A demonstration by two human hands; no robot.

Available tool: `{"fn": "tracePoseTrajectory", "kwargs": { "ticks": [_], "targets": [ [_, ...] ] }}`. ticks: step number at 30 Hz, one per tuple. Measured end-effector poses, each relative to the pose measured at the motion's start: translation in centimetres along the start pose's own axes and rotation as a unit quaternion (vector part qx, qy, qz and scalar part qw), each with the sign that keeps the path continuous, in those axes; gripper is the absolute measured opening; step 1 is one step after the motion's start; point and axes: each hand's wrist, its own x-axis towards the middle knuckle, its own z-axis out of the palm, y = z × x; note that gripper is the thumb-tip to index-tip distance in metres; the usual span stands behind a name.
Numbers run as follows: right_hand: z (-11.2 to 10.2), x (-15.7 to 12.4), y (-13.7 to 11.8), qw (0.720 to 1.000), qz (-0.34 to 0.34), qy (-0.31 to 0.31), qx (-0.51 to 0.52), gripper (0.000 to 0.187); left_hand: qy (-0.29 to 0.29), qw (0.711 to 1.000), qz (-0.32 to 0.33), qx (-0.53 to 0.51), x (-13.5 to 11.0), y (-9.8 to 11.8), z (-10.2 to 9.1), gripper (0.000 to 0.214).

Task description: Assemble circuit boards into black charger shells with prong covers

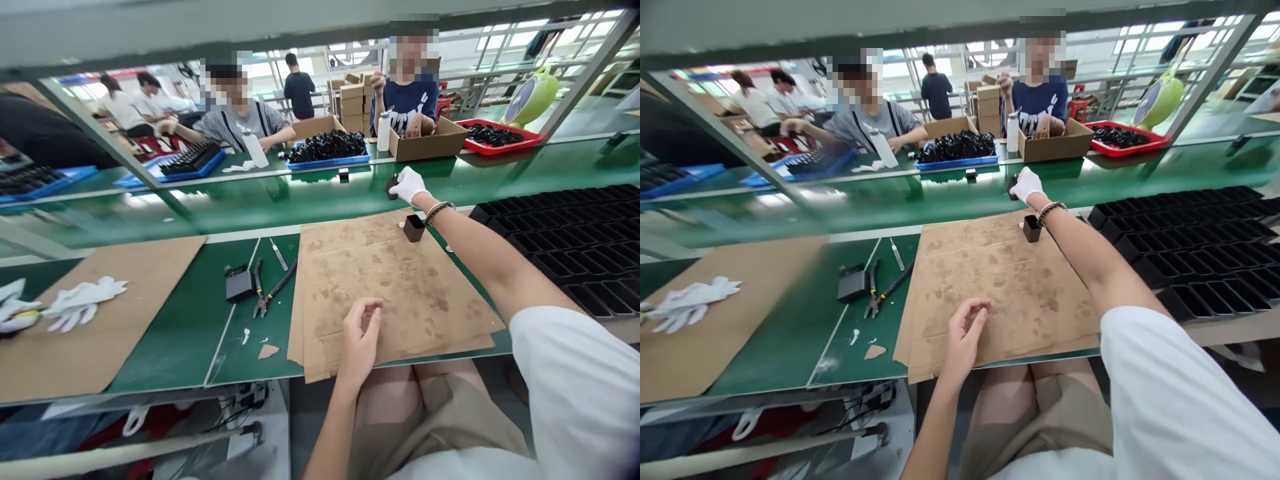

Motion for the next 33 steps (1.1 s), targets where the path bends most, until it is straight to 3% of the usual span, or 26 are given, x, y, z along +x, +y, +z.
{"fn": "tracePoseTrajectory", "kwargs": {
  "ticks": [7, 11, 15, 19, 24, 26, 28, 30, 33],
  "targets": [
    [2.5, 1.2, 1.6, 0.987, 0.041, -0.086, -0.130, 0.051, -0.007, 1.000, -0.005, 0.011, 0.2, 0.4, 0.0, 0.023],
    [1.6, 1.2, 1.9, 0.980, 0.040, -0.115, -0.156, 0.061, -0.006, 1.000, -0.007, 0.015, 0.2, 0.2, 0.0, 0.023],
    [-0.5, 0.7, 2.6, 0.980, 0.031, -0.146, -0.132, 0.056, -0.020, 0.999, -0.009, 0.042, 0.2, 0.3, -0.3, 0.023],
    [-2.3, -0.4, 4.2, 0.986, 0.005, -0.134, -0.101, 0.052, -0.128, 0.979, 0.027, 0.156, -0.5, 1.2, -1.1, 0.025],
    [-1.6, -1.0, 7.1, 0.991, -0.013, -0.115, -0.071, 0.033, -0.281, 0.908, 0.064, 0.303, -0.7, 4.0, -3.0, 0.033],
    [-0.5, -0.6, 8.2, 0.991, -0.006, -0.120, -0.058, 0.024, -0.315, 0.880, 0.075, 0.346, 0.7, 5.6, -3.4, 0.033],
    [0.5, -0.1, 9.3, 0.992, 0.001, -0.124, -0.036, 0.020, -0.323, 0.862, 0.098, 0.379, 3.7, 7.0, -3.1, 0.032],
    [1.2, 0.2, 10.3, 0.992, 0.000, -0.125, -0.005, 0.020, -0.304, 0.852, 0.135, 0.405, 8.1, 7.4, -1.9, 0.031],
    [1.7, 0.3, 11.4, 0.991, -0.011, -0.118, 0.055, 0.019, -0.214, 0.856, 0.172, 0.437, 16.0, 5.8, 1.2, 0.030]
  ]
}}
